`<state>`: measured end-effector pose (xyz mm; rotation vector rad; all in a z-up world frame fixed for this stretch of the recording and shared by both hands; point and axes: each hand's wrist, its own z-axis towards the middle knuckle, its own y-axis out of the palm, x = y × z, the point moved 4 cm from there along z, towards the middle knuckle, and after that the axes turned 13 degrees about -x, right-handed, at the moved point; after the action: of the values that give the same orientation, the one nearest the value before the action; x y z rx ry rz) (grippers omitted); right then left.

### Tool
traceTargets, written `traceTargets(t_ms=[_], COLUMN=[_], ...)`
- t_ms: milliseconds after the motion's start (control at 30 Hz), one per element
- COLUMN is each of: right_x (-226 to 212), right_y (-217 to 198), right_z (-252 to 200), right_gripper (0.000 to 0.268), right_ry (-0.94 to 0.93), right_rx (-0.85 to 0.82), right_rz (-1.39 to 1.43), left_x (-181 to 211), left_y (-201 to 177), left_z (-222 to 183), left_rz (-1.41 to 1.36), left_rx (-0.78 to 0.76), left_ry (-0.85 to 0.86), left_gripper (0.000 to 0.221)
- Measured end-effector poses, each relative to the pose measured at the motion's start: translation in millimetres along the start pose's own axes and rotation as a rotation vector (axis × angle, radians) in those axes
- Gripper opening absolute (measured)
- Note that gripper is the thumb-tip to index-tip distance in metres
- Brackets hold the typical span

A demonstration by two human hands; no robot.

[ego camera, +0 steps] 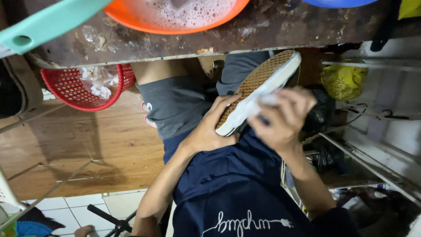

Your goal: The person is cleaning the white sole of a black sneaker using a white cloth and soapy water.

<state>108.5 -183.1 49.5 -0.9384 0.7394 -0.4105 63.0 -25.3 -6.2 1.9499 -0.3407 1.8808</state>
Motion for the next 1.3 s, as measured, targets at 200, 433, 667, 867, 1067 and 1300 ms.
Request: traceTargets(t_ms=[200, 433, 667, 867, 1067, 1300], right_x=[-39, -20, -15, -10, -21, -17], right_y=[-6, -4, -3, -4, -2, -2], right_z=[25, 14, 10, 13, 14, 16], right_gripper=[0.014, 0.015, 0.013, 0.013, 0.018, 0.016], right_ry=[-0.014, 0.042, 0.037, 0.044, -0.003, 0.016], right_rx=[-0.048, -0.033, 0.010, -0.027, -0.071, -0.104], right_rz=[0.087, 0.050, 0.011, 0.034, 0.106, 0.207], left_x=[3, 3, 7, 4, 8, 7], left_y=[-3, -1, -1, -1, -3, -1], left_z=[0, -1, -3, -3, -2, -2], left_rz=[-0.014, 0.021, 0.036, 0.053, 0.051, 0.051], left_rx=[0.013, 0.016, 0.027, 0.032, 0.029, 0.017], left_ry=[0.006, 0.022, 0.009, -0.001, 0.005, -0.006], left_gripper=[0.081, 0.082, 0.082, 0.082, 0.081, 0.081])
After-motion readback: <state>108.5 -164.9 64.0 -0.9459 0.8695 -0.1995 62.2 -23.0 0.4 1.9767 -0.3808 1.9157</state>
